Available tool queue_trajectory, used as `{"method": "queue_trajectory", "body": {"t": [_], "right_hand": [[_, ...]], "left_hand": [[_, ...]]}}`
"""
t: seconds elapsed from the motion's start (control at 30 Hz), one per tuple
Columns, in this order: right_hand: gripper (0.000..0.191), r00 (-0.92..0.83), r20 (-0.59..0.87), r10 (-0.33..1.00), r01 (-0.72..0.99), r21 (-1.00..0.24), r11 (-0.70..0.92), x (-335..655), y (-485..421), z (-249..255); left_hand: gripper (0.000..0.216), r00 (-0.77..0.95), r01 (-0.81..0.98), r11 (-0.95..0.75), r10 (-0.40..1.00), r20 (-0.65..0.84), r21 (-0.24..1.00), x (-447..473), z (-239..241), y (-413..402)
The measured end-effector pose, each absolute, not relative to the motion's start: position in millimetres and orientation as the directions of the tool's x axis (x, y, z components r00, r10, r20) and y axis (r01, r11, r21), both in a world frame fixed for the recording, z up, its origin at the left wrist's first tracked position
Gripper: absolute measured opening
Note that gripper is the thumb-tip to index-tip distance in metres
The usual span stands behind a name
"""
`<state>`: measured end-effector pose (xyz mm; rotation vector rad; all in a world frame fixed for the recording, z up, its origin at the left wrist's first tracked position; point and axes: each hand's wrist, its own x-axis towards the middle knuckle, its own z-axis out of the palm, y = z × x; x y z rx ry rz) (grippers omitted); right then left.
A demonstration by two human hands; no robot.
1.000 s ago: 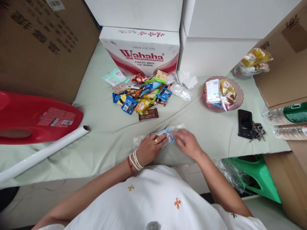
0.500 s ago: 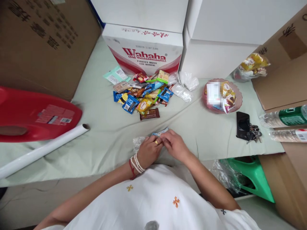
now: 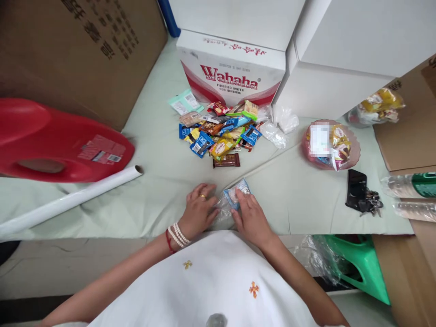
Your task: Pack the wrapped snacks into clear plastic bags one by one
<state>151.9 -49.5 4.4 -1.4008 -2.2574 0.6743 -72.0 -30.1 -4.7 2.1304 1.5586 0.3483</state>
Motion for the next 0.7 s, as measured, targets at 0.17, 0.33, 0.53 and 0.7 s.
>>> {"method": "queue_trajectory", "body": {"t": [0.17,0.33,0.53,0.7], "right_hand": [[0.044,-0.425,0.003,0.905,0.758,-0.545,0.358,161.1,-55.6,11.6],[0.035,-0.474,-0.003,0.881,0.748,-0.529,0.401,161.4,-50.0,10.7],[0.049,-0.601,0.067,0.797,0.541,-0.699,0.467,183.8,-44.5,2.5],[0.040,-0.360,0.106,0.927,0.360,-0.901,0.243,212.9,-44.8,-1.4]], "left_hand": [[0.025,0.293,0.525,0.168,0.885,-0.362,0.835,-66.2,15.3,-23.8],[0.030,0.321,-0.154,0.589,0.789,-0.523,0.794,-31.8,24.3,1.8],[0.035,0.320,0.062,0.470,0.826,-0.463,0.881,-1.4,13.7,13.8],[0.046,0.391,0.556,-0.061,0.899,-0.197,0.829,8.4,6.7,4.7]]}}
